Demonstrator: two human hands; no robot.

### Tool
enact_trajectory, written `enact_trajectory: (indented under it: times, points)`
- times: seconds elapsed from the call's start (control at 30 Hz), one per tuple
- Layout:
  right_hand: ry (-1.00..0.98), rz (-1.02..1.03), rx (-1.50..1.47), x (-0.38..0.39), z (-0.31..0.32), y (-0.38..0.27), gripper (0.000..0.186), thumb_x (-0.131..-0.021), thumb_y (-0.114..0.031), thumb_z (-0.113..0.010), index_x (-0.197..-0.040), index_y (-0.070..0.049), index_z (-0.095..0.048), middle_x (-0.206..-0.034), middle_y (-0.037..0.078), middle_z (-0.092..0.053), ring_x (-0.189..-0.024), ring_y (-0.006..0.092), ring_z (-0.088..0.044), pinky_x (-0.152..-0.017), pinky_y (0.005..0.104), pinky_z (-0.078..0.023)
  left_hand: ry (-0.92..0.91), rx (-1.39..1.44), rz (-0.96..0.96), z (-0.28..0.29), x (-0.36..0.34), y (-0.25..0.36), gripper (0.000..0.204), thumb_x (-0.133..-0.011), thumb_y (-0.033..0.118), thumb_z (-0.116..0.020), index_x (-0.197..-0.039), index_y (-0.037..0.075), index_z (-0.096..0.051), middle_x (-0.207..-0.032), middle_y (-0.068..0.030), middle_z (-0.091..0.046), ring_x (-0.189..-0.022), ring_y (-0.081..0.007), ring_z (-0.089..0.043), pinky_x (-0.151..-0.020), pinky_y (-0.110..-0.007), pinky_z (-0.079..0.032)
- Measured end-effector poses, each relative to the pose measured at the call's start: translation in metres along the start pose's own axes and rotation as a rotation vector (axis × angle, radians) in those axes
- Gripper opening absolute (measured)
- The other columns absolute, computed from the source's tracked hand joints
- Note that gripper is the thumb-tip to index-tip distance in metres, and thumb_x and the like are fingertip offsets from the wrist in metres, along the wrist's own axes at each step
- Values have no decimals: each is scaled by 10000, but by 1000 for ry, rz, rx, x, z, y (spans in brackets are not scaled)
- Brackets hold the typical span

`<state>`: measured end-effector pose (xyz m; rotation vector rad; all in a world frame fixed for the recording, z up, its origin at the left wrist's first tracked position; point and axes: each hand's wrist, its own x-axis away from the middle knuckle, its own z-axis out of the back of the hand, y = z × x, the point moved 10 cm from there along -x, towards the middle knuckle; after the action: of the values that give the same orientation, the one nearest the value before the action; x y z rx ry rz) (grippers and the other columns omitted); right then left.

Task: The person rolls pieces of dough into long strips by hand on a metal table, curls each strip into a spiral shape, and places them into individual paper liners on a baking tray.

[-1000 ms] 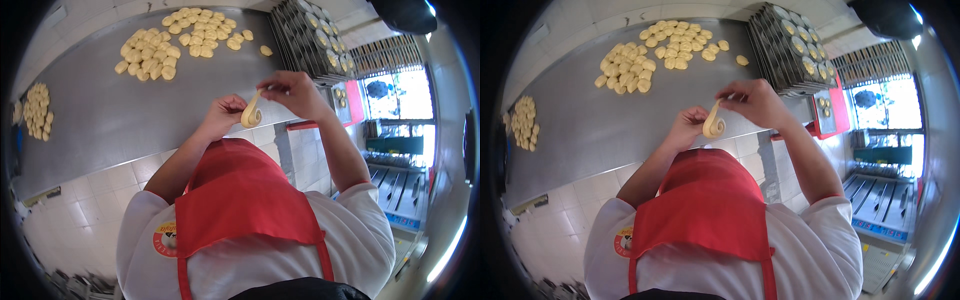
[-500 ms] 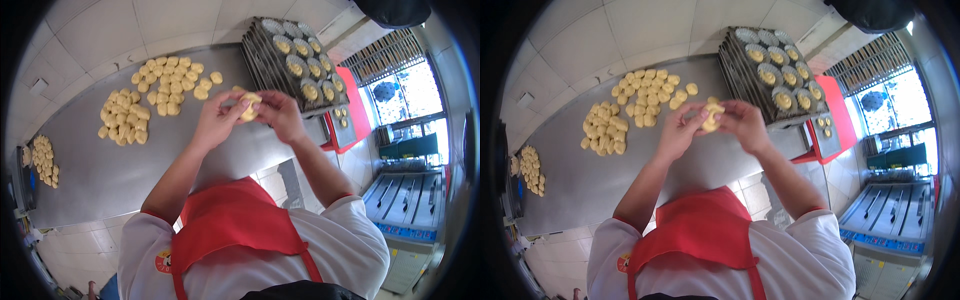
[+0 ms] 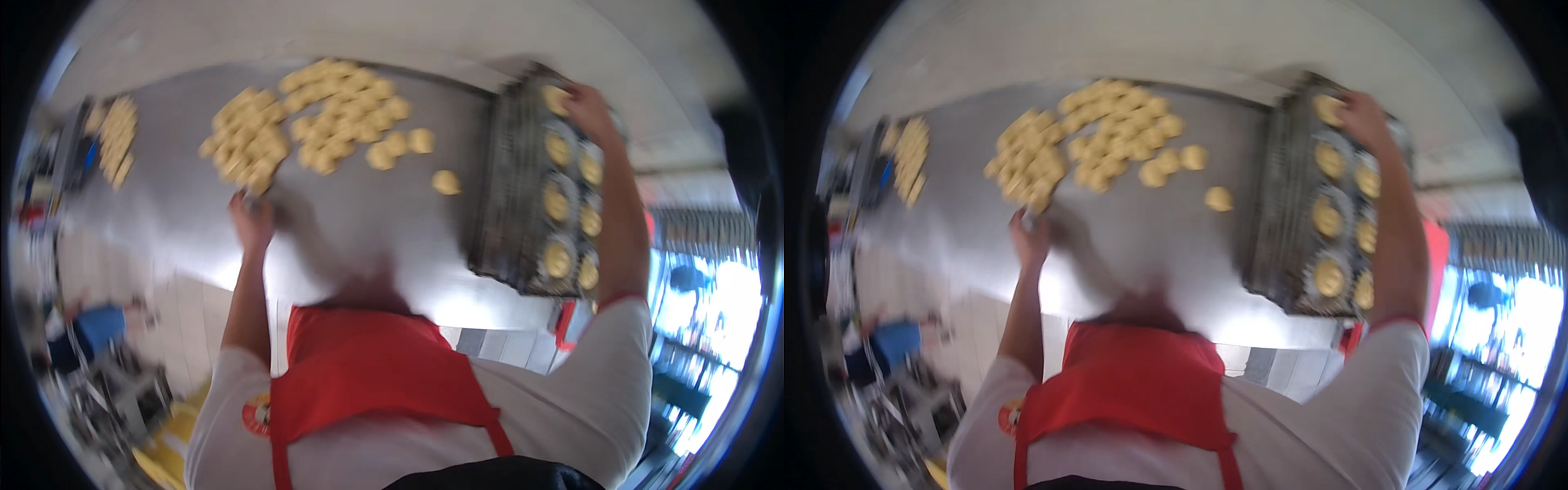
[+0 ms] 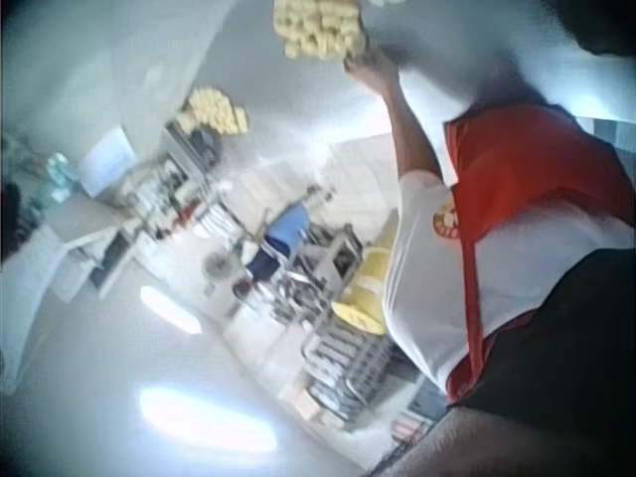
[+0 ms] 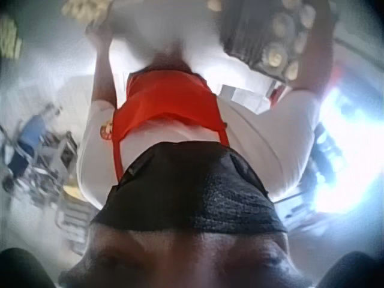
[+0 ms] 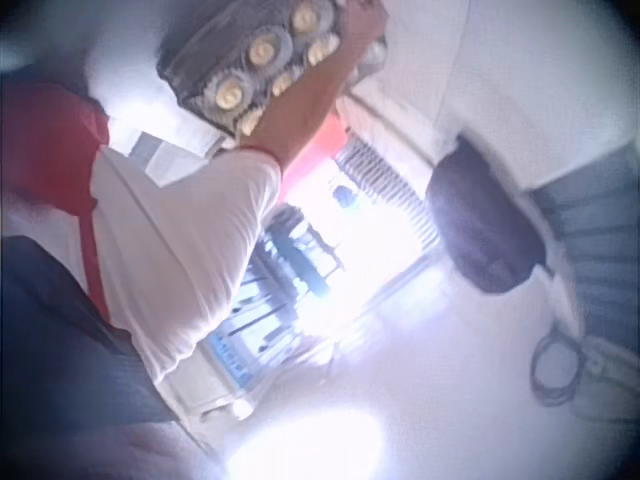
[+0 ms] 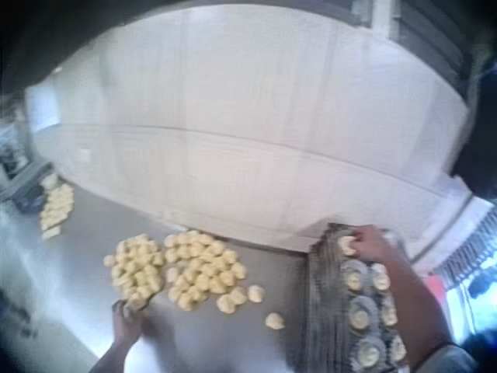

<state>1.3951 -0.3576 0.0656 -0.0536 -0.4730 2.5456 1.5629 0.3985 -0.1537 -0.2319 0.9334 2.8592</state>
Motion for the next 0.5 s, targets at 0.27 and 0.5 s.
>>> enact_trajectory:
  times: [0.27,0.5]
  points:
    - [141,155,-121,198,-18,-201,395,-1094,-234,-666,-1429,-25,-680,-1328,132,-743,-1200,226,-703,-1040,384,-558,-83,203,287,-4,7,-30,499,-846,189,-819,-1276,43,-612,-1205,-245,-667,-1144,-438,-659,-967,-517,-557]
    - [-7,101,-860,351,-242,-383,448,-1039,-42,-684,-1475,8,-591,-1440,128,-643,-1320,232,-616,-1039,359,-542,-431,497,-355,91,22,86,353,-820,197,-781,-1124,43,-687,-978,-197,-759,-906,-437,-735,-792,-526,-588]
